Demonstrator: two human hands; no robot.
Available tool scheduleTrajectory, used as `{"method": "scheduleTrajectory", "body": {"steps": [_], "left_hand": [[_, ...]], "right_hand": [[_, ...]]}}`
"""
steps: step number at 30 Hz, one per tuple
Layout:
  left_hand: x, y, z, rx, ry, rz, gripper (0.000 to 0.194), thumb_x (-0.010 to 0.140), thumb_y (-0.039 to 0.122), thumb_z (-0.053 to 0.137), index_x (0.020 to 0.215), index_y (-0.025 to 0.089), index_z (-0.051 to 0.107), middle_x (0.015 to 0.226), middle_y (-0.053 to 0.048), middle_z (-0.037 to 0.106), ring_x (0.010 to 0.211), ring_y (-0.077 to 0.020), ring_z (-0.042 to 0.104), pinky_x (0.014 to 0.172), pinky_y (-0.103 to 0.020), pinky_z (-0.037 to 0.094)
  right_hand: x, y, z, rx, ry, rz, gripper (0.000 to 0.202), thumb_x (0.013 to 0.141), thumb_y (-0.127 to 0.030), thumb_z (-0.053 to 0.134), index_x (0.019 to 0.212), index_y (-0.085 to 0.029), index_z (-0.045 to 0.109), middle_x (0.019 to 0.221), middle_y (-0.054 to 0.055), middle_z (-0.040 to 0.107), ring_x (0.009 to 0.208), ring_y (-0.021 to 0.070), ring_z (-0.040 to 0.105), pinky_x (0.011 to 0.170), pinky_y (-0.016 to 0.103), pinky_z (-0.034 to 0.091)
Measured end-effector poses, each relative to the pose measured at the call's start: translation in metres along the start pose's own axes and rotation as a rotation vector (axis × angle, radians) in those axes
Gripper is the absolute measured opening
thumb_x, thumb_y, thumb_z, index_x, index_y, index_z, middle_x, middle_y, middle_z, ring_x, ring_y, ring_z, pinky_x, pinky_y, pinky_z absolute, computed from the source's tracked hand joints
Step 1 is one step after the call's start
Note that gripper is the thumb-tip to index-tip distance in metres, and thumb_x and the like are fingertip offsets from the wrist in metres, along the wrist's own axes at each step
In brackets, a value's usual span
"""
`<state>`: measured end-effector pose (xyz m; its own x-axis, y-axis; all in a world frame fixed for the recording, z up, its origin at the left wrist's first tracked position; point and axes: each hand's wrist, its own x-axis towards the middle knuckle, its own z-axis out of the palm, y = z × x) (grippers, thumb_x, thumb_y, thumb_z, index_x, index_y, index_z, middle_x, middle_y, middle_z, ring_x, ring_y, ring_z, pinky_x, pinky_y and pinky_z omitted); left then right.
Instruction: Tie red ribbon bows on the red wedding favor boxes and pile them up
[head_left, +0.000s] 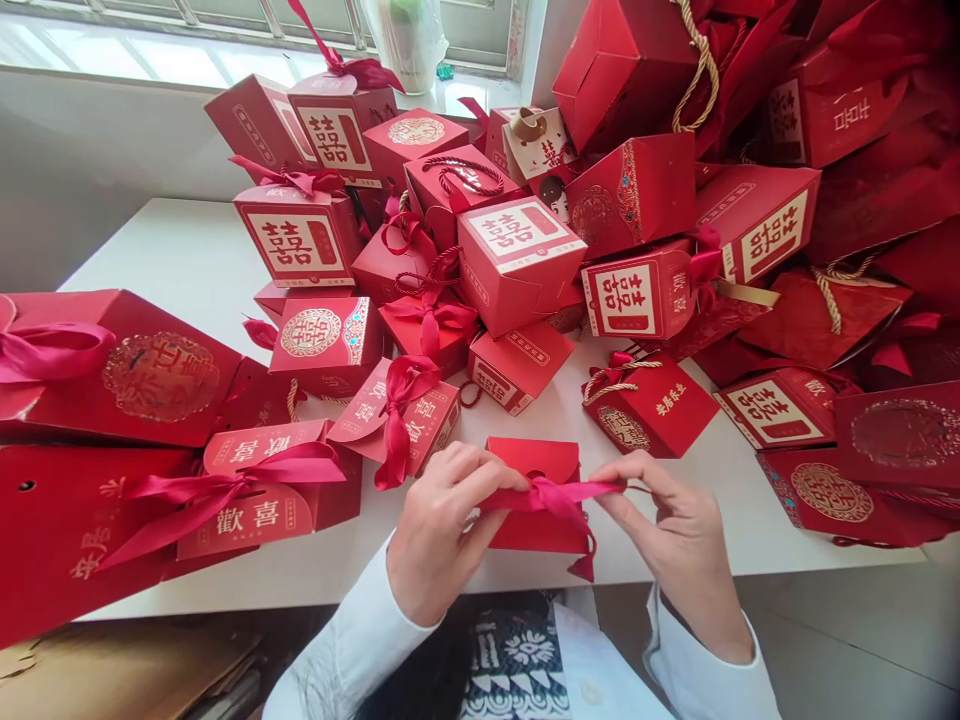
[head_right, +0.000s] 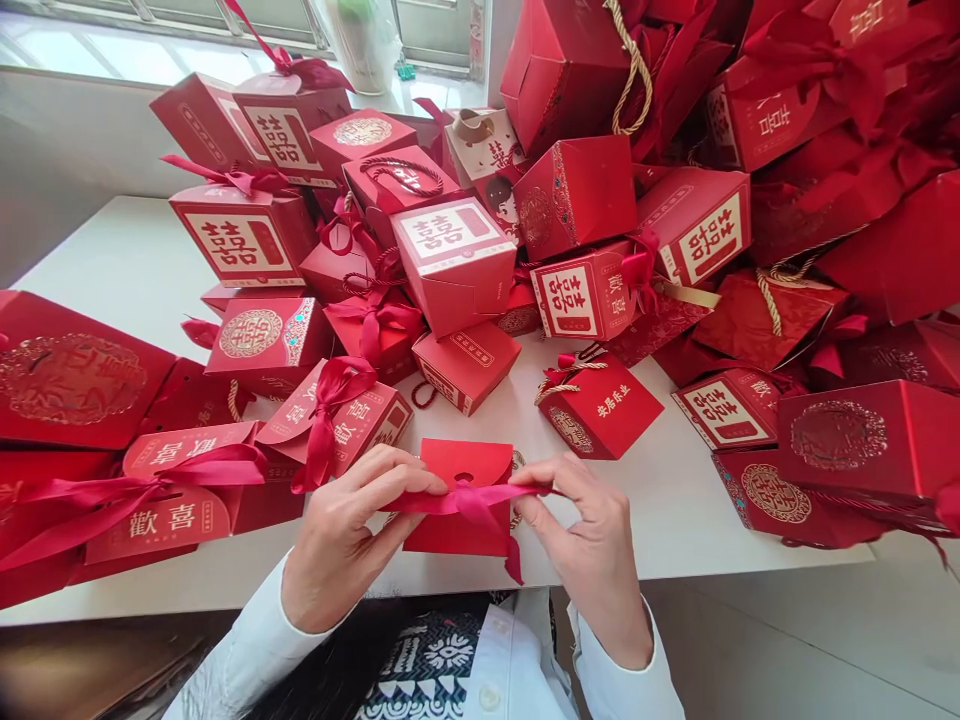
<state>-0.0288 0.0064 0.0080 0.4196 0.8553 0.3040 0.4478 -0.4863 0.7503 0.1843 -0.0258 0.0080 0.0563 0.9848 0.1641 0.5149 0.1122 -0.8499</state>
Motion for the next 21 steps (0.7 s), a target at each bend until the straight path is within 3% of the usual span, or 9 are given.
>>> {"method": "scheduleTrajectory", "body": {"steps": [5,9,11,14,15,16,18,20,21], "left_hand": [[-0.004,0.001,-0.011,-0.124,0.020,-0.004,0.027,0.081,-0.001,0.048,0.088,0.019,0.064,0.086,-0.003,0.061,0.083,-0.0142,0.059,0.071,-0.023,0.047],[0.000,0.004,-0.010,-0.198,0.080,-0.063,0.019,0.084,0.005,0.052,0.092,0.017,0.064,0.085,-0.003,0.064,0.079,-0.0140,0.059,0.071,-0.024,0.047],[0.005,0.004,-0.006,-0.216,0.095,-0.094,0.019,0.084,0.005,0.051,0.093,0.016,0.063,0.084,-0.004,0.064,0.076,-0.0135,0.058,0.068,-0.024,0.047],[0.009,0.005,-0.003,-0.295,0.105,-0.118,0.020,0.086,0.006,0.048,0.093,0.016,0.064,0.085,-0.004,0.063,0.076,-0.0129,0.058,0.068,-0.024,0.047],[0.009,0.006,-0.004,-0.329,0.099,-0.109,0.020,0.087,0.007,0.048,0.093,0.016,0.064,0.085,-0.004,0.063,0.077,-0.0130,0.059,0.069,-0.024,0.047],[0.008,0.006,-0.005,-0.361,0.078,-0.095,0.020,0.087,0.007,0.048,0.093,0.017,0.064,0.086,-0.004,0.064,0.079,-0.0133,0.060,0.070,-0.024,0.047],[0.003,0.008,-0.010,-0.408,0.003,-0.042,0.020,0.086,0.006,0.050,0.091,0.017,0.066,0.087,-0.005,0.064,0.082,-0.0144,0.061,0.073,-0.024,0.048],[-0.005,0.010,-0.015,-0.413,-0.095,0.001,0.020,0.085,0.007,0.052,0.090,0.018,0.067,0.090,-0.007,0.065,0.084,-0.0158,0.061,0.075,-0.026,0.050],[-0.009,0.010,-0.017,-0.397,-0.142,0.012,0.020,0.085,0.008,0.053,0.090,0.019,0.068,0.093,-0.007,0.065,0.086,-0.0167,0.061,0.076,-0.027,0.050]], "right_hand": [[0.000,0.017,-0.001,0.127,0.152,0.243,0.015,0.081,-0.036,0.066,0.083,-0.022,0.067,0.071,0.000,0.063,0.066,0.0150,0.060,0.060,0.025,0.049],[-0.003,0.016,-0.013,0.255,0.148,0.150,0.012,0.082,-0.035,0.066,0.079,-0.023,0.065,0.065,0.000,0.061,0.061,0.0152,0.059,0.059,0.028,0.049],[-0.004,0.010,-0.023,0.393,-0.039,-0.018,0.020,0.084,-0.042,0.062,0.074,-0.025,0.063,0.057,-0.002,0.059,0.056,0.0155,0.057,0.061,0.032,0.051],[-0.003,0.005,-0.033,0.590,-0.473,-0.383,0.038,0.087,-0.058,0.050,0.065,-0.028,0.059,0.047,-0.006,0.057,0.047,0.0122,0.055,0.064,0.032,0.052],[-0.002,0.005,-0.033,0.659,-0.533,-0.467,0.042,0.088,-0.060,0.046,0.063,-0.029,0.058,0.045,-0.008,0.056,0.043,0.0104,0.053,0.062,0.030,0.051],[0.000,0.005,-0.033,0.704,-0.520,-0.488,0.043,0.091,-0.058,0.042,0.063,-0.029,0.057,0.044,-0.009,0.055,0.042,0.0096,0.052,0.061,0.028,0.051],[0.004,0.005,-0.028,0.639,-0.336,-0.366,0.035,0.095,-0.047,0.041,0.072,-0.028,0.059,0.053,-0.006,0.059,0.050,0.0112,0.056,0.062,0.028,0.050],[0.011,0.003,-0.023,0.345,-0.171,-0.212,0.015,0.093,-0.033,0.051,0.088,-0.027,0.063,0.078,0.001,0.065,0.075,0.0163,0.062,0.072,0.033,0.051],[0.015,0.000,-0.020,0.181,-0.162,-0.192,0.011,0.090,-0.027,0.055,0.097,-0.026,0.064,0.093,0.004,0.065,0.090,0.0191,0.062,0.080,0.036,0.050]]}}
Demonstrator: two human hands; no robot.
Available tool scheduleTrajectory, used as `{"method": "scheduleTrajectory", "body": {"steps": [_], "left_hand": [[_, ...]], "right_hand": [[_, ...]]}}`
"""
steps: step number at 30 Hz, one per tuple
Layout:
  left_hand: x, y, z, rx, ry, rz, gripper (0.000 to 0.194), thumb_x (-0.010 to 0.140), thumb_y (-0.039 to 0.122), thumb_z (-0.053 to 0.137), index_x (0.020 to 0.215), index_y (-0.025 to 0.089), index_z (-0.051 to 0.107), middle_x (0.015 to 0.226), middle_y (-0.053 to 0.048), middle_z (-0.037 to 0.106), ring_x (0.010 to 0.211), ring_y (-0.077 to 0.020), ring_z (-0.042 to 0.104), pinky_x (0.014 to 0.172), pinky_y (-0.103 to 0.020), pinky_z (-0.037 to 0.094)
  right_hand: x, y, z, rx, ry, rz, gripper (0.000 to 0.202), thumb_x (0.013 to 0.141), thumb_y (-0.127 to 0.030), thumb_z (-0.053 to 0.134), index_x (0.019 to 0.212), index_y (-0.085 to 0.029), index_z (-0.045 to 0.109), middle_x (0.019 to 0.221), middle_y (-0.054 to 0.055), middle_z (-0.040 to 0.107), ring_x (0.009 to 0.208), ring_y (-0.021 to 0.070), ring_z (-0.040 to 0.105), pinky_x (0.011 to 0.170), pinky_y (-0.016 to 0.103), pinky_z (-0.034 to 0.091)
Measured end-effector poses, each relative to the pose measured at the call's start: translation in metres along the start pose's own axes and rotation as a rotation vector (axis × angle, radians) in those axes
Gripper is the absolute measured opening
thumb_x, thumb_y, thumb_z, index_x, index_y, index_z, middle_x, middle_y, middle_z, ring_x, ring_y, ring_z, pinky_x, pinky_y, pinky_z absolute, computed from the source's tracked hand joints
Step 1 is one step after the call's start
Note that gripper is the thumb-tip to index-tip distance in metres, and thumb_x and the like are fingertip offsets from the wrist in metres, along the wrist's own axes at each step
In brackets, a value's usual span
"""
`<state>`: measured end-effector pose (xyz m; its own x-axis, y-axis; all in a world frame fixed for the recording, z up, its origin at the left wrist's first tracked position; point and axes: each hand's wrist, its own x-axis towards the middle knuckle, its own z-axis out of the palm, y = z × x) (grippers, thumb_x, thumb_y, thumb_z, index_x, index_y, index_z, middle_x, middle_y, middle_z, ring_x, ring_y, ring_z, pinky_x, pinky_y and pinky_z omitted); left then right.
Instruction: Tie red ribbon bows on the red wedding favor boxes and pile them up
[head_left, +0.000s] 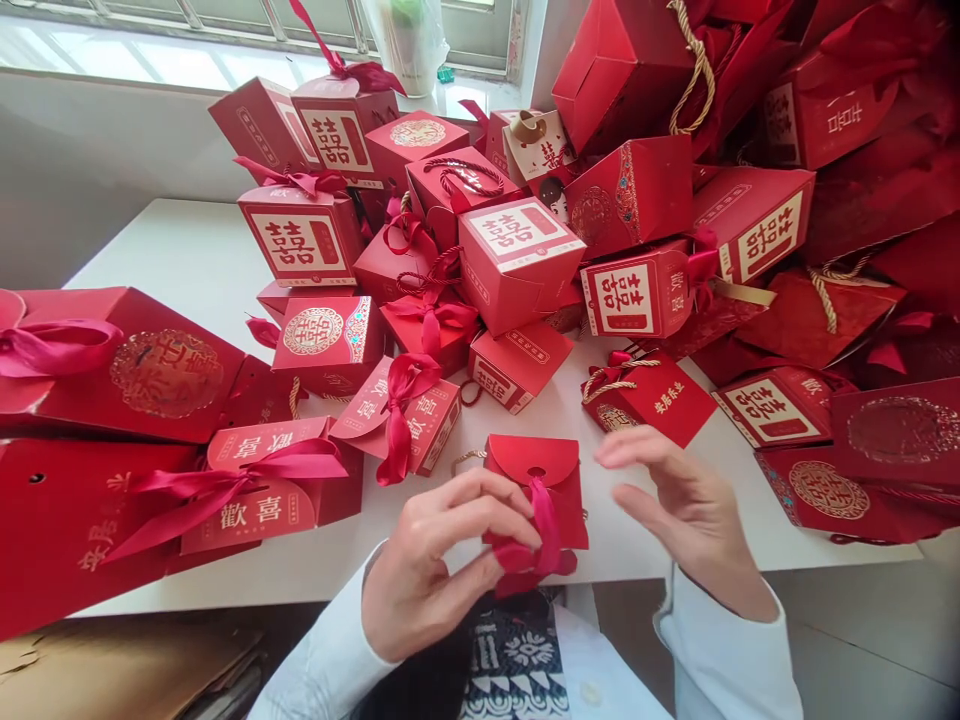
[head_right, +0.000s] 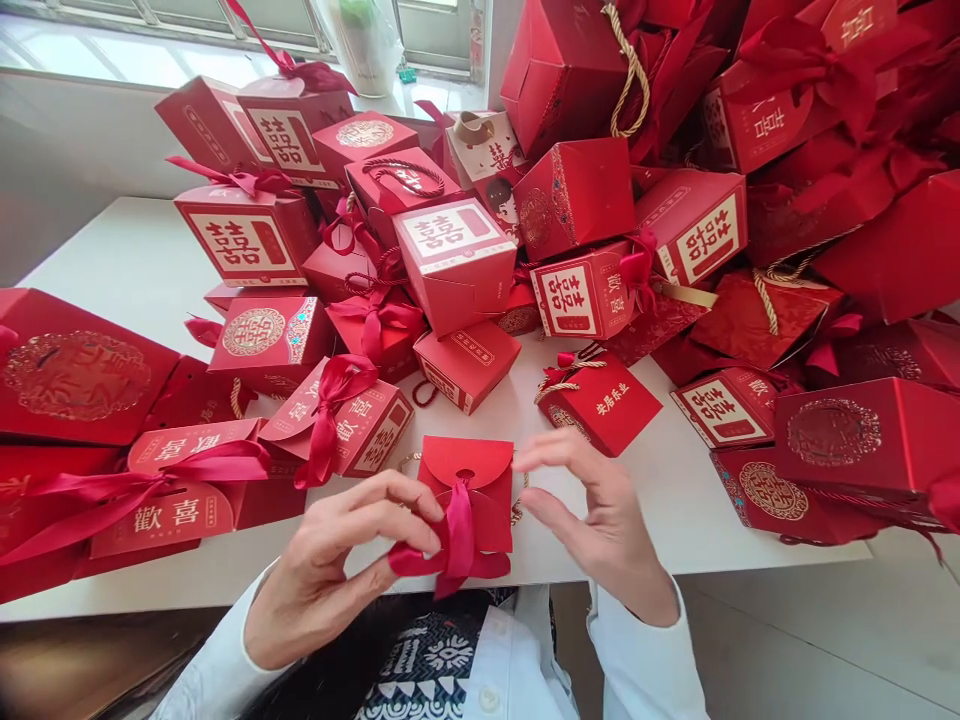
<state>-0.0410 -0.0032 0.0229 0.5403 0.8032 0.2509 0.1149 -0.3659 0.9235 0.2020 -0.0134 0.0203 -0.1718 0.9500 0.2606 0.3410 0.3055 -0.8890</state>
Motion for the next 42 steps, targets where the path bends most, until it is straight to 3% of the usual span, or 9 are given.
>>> {"method": "scheduleTrajectory", "body": {"steps": [3,6,10,16,26,30,34,38,42], "left_hand": [[-0.011,0.001,0.000,0.078,-0.086,-0.015,0.023,0.085,0.008,0.053,0.091,0.022,0.070,0.100,-0.008,0.062,0.089,-0.0173,0.060,0.078,-0.026,0.050],[-0.017,0.001,0.001,0.107,-0.094,-0.003,0.031,0.083,0.003,0.050,0.092,0.024,0.070,0.102,-0.007,0.059,0.088,-0.0153,0.058,0.079,-0.025,0.050],[-0.019,-0.001,0.002,0.098,-0.122,0.014,0.037,0.080,-0.001,0.047,0.094,0.025,0.070,0.102,-0.006,0.059,0.089,-0.0154,0.058,0.081,-0.026,0.048],[-0.024,-0.001,0.006,0.189,-0.210,0.071,0.041,0.079,-0.002,0.044,0.095,0.026,0.068,0.100,-0.006,0.064,0.097,-0.0211,0.056,0.084,-0.034,0.047],[-0.029,0.004,0.002,0.116,-0.343,0.092,0.043,0.079,-0.002,0.037,0.099,0.024,0.064,0.095,-0.005,0.067,0.092,-0.0195,0.059,0.082,-0.031,0.048],[-0.027,0.008,0.000,0.044,-0.100,-0.055,0.030,0.092,0.007,0.039,0.108,0.021,0.059,0.091,-0.005,0.063,0.077,-0.0130,0.060,0.069,-0.022,0.048],[-0.007,0.003,0.002,0.338,0.179,-0.090,0.013,0.089,0.019,0.058,0.102,0.018,0.062,0.091,-0.005,0.060,0.085,-0.0159,0.056,0.076,-0.026,0.047],[0.019,-0.012,0.018,0.492,0.191,-0.001,0.026,0.076,0.032,0.074,0.095,0.017,0.067,0.095,-0.007,0.061,0.096,-0.0243,0.050,0.084,-0.038,0.046],[0.030,-0.022,0.035,0.432,0.206,-0.034,0.001,0.080,0.018,0.068,0.081,0.018,0.068,0.089,-0.005,0.062,0.091,-0.0218,0.049,0.081,-0.036,0.046]], "right_hand": [[0.016,-0.007,0.008,-0.273,-0.241,-0.109,0.032,0.085,-0.014,0.057,0.114,-0.026,0.060,0.122,0.008,0.057,0.115,0.0225,0.052,0.097,0.042,0.045],[0.027,-0.011,0.016,-0.359,-0.398,-0.239,0.035,0.081,-0.007,0.053,0.107,-0.028,0.064,0.125,0.005,0.056,0.121,0.0235,0.046,0.100,0.045,0.043],[0.030,-0.004,0.024,-0.237,-0.228,-0.187,0.019,0.083,-0.010,0.055,0.086,-0.025,0.067,0.106,0.004,0.064,0.109,0.0221,0.053,0.092,0.041,0.047],[0.024,0.007,0.028,0.173,0.042,0.163,0.011,0.087,-0.029,0.061,0.084,-0.021,0.066,0.081,0.002,0.064,0.075,0.0156,0.058,0.067,0.029,0.049],[0.033,0.016,0.037,0.271,0.126,0.323,0.018,0.087,-0.037,0.060,0.081,-0.020,0.062,0.075,-0.001,0.061,0.068,0.0117,0.054,0.060,0.021,0.043],[0.031,0.026,0.042,0.294,0.059,0.379,0.020,0.087,-0.039,0.059,0.081,-0.020,0.060,0.075,-0.001,0.060,0.068,0.0122,0.054,0.061,0.022,0.044],[0.027,0.021,0.042,0.263,0.103,0.340,0.017,0.088,-0.037,0.058,0.083,-0.021,0.061,0.079,0.000,0.061,0.071,0.0131,0.055,0.064,0.023,0.044],[0.026,0.004,0.035,0.123,0.125,0.180,0.010,0.089,-0.031,0.057,0.085,-0.023,0.063,0.086,0.001,0.062,0.079,0.0157,0.057,0.072,0.028,0.045],[0.023,-0.003,0.030,0.069,0.118,0.026,0.007,0.087,-0.024,0.060,0.083,-0.024,0.066,0.084,0.001,0.063,0.083,0.0173,0.057,0.078,0.031,0.045]]}}
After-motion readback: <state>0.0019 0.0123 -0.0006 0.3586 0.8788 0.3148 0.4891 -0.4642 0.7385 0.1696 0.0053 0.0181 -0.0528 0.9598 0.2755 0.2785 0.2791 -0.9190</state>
